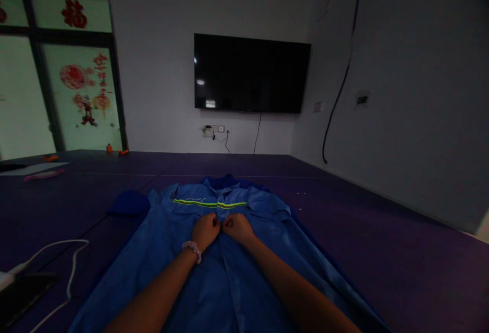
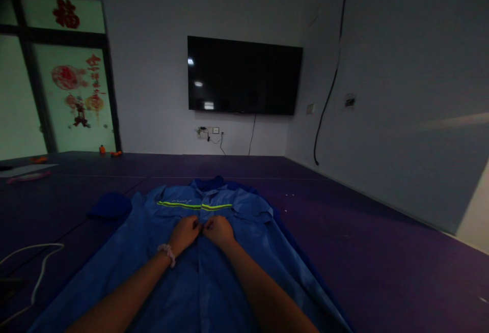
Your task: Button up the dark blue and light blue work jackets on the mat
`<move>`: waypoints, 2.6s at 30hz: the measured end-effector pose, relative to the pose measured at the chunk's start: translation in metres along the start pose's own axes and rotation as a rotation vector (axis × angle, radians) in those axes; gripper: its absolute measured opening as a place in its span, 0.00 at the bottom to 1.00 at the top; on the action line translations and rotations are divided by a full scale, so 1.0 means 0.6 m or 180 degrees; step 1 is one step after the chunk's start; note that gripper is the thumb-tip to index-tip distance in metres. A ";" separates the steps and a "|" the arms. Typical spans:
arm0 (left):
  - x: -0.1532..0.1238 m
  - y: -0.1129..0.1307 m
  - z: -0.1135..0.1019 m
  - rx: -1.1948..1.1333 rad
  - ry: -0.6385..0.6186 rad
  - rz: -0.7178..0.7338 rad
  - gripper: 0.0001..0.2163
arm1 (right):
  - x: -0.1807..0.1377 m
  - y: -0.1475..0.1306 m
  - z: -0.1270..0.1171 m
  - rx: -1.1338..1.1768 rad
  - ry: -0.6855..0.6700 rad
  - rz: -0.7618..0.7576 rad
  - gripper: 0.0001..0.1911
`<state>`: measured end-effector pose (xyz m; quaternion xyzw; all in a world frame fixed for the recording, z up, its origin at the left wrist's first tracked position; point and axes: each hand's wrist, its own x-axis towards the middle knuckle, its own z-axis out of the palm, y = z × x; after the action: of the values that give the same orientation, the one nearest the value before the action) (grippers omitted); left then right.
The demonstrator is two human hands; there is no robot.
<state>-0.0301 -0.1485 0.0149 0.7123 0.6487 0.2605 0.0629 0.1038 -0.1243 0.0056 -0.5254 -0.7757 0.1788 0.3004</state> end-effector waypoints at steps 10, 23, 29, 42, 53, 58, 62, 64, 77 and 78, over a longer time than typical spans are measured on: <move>0.004 -0.005 0.002 -0.0233 0.0066 -0.0034 0.07 | -0.002 0.002 0.001 0.0082 0.0034 -0.0001 0.05; 0.008 -0.005 -0.004 -0.0520 0.0046 -0.0272 0.05 | 0.001 0.005 0.003 0.0194 0.0061 0.0017 0.05; 0.009 -0.007 -0.002 -0.0528 0.0055 -0.0282 0.04 | 0.002 0.006 0.002 0.0114 0.0059 0.0013 0.06; 0.010 -0.007 -0.002 -0.0441 0.0045 -0.0277 0.04 | -0.006 -0.007 -0.006 -0.0166 0.0035 0.0043 0.07; 0.008 -0.008 0.000 -0.0344 0.0082 -0.0150 0.03 | -0.006 -0.014 -0.001 -0.0482 0.0074 0.0128 0.07; 0.008 -0.010 0.001 -0.0336 0.0041 -0.0141 0.04 | -0.010 -0.014 -0.002 -0.0382 0.0042 0.0051 0.08; 0.008 -0.012 0.002 -0.0377 0.0053 -0.0112 0.05 | -0.009 -0.014 -0.001 -0.0322 0.0048 0.0085 0.06; 0.008 -0.012 0.002 -0.0380 0.0057 -0.0119 0.05 | -0.007 -0.014 0.000 -0.0270 0.0032 0.0185 0.06; 0.008 -0.011 0.002 -0.0371 0.0039 -0.0142 0.04 | 0.000 -0.015 0.000 -0.0019 -0.0002 0.0598 0.07; 0.007 -0.011 0.002 -0.0360 0.0033 -0.0146 0.04 | 0.000 -0.015 0.000 -0.0029 0.0003 0.0605 0.07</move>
<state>-0.0354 -0.1429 0.0121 0.6912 0.6493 0.2990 0.1056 0.0973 -0.1280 0.0112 -0.5982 -0.7230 0.2027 0.2800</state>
